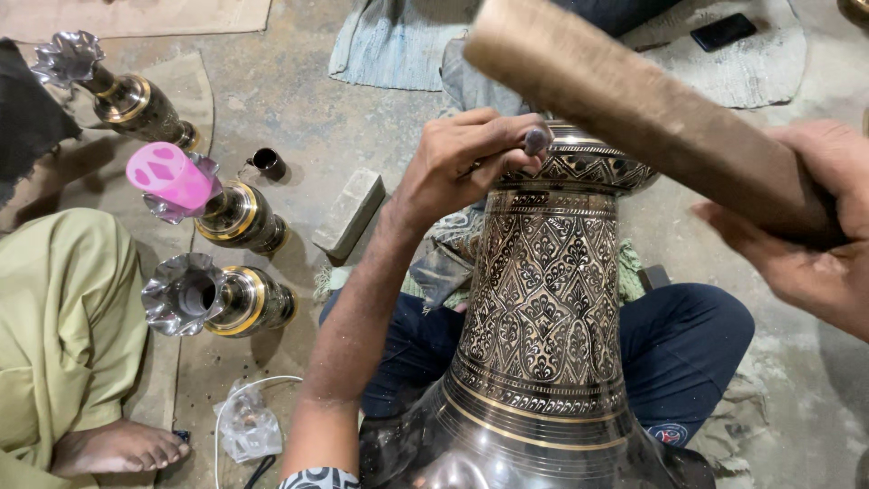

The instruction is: The person sits on the floor and uses a chisel and wooden mallet to engrave decorative patterns on the neck of a large metal vessel. They repeatedly strike the chisel along the rim and upper body of the vessel to create or refine the design.

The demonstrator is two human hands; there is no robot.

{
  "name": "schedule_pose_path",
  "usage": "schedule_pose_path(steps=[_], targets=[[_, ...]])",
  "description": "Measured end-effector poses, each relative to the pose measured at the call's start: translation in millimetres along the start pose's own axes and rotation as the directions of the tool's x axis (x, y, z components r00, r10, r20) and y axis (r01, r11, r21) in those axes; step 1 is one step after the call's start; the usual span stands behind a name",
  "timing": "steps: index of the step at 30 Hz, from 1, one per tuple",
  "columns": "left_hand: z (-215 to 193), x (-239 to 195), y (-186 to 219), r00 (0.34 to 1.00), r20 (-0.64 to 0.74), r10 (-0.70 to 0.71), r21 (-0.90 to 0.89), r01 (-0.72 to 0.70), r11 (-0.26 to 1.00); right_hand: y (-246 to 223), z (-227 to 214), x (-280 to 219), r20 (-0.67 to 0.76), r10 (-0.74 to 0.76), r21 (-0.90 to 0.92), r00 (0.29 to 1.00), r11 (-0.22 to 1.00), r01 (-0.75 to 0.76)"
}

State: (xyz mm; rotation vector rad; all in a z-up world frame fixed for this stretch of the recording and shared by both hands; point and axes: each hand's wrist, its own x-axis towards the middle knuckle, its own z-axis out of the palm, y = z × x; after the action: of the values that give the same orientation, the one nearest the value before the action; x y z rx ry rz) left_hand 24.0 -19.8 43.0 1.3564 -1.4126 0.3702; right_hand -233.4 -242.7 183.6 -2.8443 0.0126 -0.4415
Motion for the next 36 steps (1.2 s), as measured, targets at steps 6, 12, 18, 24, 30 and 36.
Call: schedule_pose_path(steps=[6,12,18,24,30,36], targets=[[2,-1,-8,0.999,0.018,0.043,0.018,-0.044,0.999,-2,8,8,-0.120,-0.054,-0.044,0.991,0.998,0.049],[3,-6,-19,0.997,0.038,0.062,0.006,-0.062,0.998,-29,-4,16,0.080,0.081,-0.250,0.994,0.967,-0.059],[3,-12,-26,0.996,0.035,0.082,-0.044,-0.080,0.996,-40,-8,18,0.009,0.093,-0.185,0.996,0.979,-0.090],[-2,-14,-23,0.998,0.043,0.052,0.076,-0.055,0.996,-36,-8,14,0.000,0.092,-0.095,0.996,0.991,-0.091],[-3,-15,-23,0.997,0.060,0.044,0.096,-0.049,0.994,-36,-7,14,-0.032,0.073,-0.044,0.997,0.996,-0.074],[-1,-16,-30,0.995,0.078,0.058,0.057,-0.062,0.996,-46,-13,26,-0.024,0.054,-0.147,0.998,0.987,-0.057]])
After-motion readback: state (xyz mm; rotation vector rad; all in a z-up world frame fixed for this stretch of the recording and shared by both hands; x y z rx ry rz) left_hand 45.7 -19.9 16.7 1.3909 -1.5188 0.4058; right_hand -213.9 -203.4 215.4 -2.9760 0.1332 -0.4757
